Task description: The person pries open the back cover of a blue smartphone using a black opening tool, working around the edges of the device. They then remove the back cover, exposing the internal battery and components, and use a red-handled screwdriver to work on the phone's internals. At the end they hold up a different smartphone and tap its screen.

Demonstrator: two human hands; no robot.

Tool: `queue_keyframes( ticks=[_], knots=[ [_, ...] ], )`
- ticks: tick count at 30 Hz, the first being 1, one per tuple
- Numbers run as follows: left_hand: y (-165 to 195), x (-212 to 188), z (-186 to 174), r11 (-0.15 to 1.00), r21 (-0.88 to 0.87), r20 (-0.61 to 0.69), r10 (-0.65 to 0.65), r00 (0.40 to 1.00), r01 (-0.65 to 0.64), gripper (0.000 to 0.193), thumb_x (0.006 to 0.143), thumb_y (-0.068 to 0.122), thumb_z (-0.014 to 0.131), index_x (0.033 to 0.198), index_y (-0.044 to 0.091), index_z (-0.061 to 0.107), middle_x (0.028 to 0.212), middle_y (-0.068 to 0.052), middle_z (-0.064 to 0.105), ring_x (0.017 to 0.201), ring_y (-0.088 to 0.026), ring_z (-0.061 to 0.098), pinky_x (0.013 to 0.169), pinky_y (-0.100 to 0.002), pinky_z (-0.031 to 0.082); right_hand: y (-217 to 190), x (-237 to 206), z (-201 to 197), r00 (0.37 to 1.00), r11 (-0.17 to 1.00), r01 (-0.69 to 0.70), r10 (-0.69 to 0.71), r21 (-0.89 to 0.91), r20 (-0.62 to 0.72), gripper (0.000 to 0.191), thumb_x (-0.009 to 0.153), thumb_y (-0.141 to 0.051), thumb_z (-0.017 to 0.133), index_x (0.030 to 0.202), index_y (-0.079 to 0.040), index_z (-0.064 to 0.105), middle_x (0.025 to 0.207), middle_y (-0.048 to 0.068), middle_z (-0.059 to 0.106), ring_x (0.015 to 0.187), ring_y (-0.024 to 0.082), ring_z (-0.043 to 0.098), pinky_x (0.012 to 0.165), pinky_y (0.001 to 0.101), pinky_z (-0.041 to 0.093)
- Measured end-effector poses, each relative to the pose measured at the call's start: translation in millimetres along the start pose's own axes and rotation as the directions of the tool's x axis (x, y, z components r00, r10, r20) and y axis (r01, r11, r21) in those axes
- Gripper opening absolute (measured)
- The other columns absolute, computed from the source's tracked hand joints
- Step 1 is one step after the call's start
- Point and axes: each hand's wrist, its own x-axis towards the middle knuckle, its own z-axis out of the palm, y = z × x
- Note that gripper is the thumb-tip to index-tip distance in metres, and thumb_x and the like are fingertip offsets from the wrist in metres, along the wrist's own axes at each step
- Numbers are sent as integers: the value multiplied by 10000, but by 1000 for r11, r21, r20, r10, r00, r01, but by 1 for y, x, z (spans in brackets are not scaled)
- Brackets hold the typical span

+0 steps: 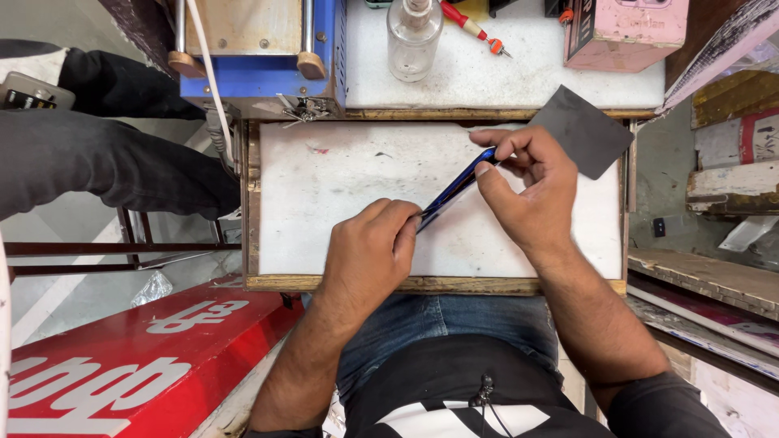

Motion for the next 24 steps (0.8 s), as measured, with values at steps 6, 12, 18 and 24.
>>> queue_keyframes(
  ticks=[6, 12, 18, 24],
  knots=[
    [-12, 2, 22, 911, -260, 204, -271, 941, 319, 182, 928, 180, 710, 1055, 51, 731, 791, -113, 762, 680, -228, 752, 624, -358, 571, -35, 30, -2, 982, 815, 54, 62, -577, 179, 241, 894, -160, 790, 1060, -49, 655, 1092, 115, 778, 1013, 223, 763, 900, 334, 580],
    [-31, 5, 30, 865, -143, 281, -431, 857, 482, 184, 948, 225, 680, 1020, 64, 732, 767, -107, 764, 711, -238, 766, 672, -375, 575, -3, 48, 22, 896, 777, 156, 149, -610, 418, 399, 897, -293, 768, 1220, -83, 663, 1259, 150, 693, 1219, 347, 638, 1022, 442, 514],
    [-41, 12, 6, 939, 145, 214, -339, 916, 313, 445, 899, 283, 747, 1255, 45, 628, 1013, -174, 721, 847, -327, 747, 720, -441, 593, 8, 23, 2, 807, 785, 312, 78, -534, 586, 768, 787, -419, 817, 1434, -103, 550, 1592, 255, 402, 1493, 455, 339, 1221, 581, 269],
    [-40, -5, 27, 970, 127, 113, -224, 968, 209, 511, 842, 203, 798, 1298, 42, 632, 1085, -189, 691, 896, -349, 734, 735, -428, 599, 28, -21, -7, 788, 685, 376, 119, -624, 604, 927, 669, -591, 826, 1442, -173, 532, 1604, 274, 312, 1513, 457, 247, 1209, 650, 172]
  ],
)
